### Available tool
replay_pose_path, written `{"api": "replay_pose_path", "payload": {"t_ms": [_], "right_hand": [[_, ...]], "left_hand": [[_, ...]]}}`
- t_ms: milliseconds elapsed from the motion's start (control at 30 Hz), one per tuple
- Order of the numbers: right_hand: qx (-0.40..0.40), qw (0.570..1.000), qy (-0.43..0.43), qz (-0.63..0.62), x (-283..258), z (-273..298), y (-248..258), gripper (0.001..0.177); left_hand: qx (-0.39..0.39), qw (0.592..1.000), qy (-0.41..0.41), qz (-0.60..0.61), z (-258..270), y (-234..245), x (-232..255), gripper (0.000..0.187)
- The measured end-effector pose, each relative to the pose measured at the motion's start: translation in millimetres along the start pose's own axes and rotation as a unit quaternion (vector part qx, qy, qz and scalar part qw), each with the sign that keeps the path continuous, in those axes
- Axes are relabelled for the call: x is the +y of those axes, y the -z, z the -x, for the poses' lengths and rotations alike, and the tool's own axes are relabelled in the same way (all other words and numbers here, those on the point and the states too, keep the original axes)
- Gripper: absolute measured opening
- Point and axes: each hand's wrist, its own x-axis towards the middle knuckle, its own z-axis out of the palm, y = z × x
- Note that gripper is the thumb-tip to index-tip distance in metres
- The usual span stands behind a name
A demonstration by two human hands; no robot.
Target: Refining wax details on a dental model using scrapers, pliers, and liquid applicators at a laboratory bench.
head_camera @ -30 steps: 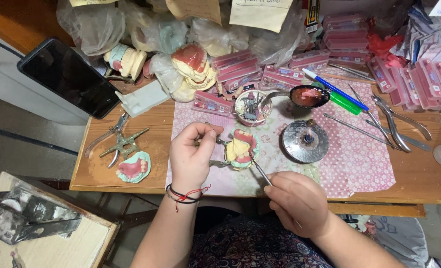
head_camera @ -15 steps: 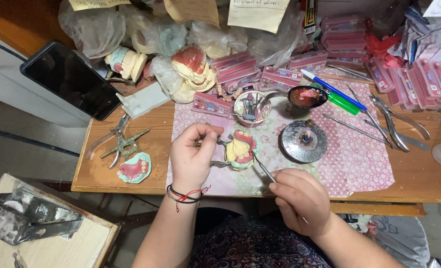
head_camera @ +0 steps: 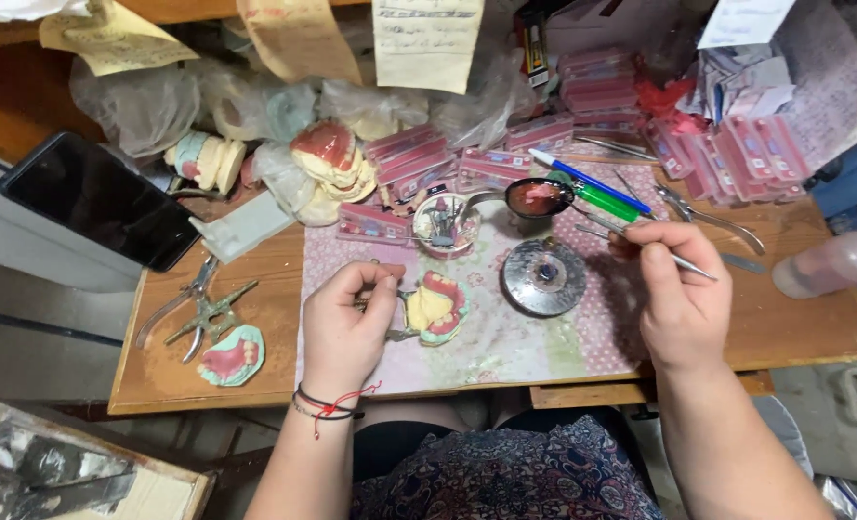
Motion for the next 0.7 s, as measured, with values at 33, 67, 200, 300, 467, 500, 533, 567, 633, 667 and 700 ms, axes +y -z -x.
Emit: {"api": "replay_pose_path", "payload": {"t_ms": [33,67,200,300,467,500,533,567,633,667,700], "right_hand": [[-0.006,1.0,-0.003,0.002,0.9,0.2,1.6,0.024],[-0.005,1.0,-0.002,0.003,1.9,0.8,4.7,0.024],[-0.053,0.985,-0.04,-0.161,12.4,3.8,34.3,0.033],[-0.16,0.966,-0.089,-0.181,17.4,8.0,58.6,0.053],[-0.137,0.98,-0.091,0.116,22.1,15.5,68.1,0.009],[-0.122,0.962,-0.069,0.236,16.8,17.9,64.2,0.008],[-0.105,0.929,-0.046,0.353,11.3,20.4,60.2,0.007],[-0.107,0.929,-0.045,0.351,15.1,20.2,60.0,0.007],[-0.123,0.896,0.035,0.426,22.4,21.5,58.1,0.011],[-0.127,0.896,0.036,0.423,16.0,23.9,53.8,0.011],[-0.115,0.896,0.088,0.42,9.5,23.0,49.1,0.005]], "left_hand": [[-0.007,1.0,0.018,-0.007,0.6,1.3,1.9,0.01],[-0.008,1.0,0.016,-0.006,0.3,2.7,2.1,0.01],[-0.043,0.998,0.009,-0.042,-0.7,7.4,0.7,0.012],[-0.074,0.996,-0.011,-0.055,-4.2,12.4,0.5,0.013],[-0.072,0.986,-0.114,-0.099,-5.5,21.7,6.6,0.012],[-0.045,0.975,-0.167,-0.137,-4.3,23.3,6.3,0.013],[-0.018,0.959,-0.22,-0.175,-3.0,25.2,6.0,0.014],[-0.015,0.959,-0.219,-0.177,-2.0,23.6,11.0,0.014],[0.017,0.931,-0.284,-0.23,1.8,22.0,20.1,0.014],[0.019,0.931,-0.28,-0.233,4.6,18.2,23.0,0.014],[0.007,0.929,-0.291,-0.226,6.2,14.4,26.1,0.012]]}}
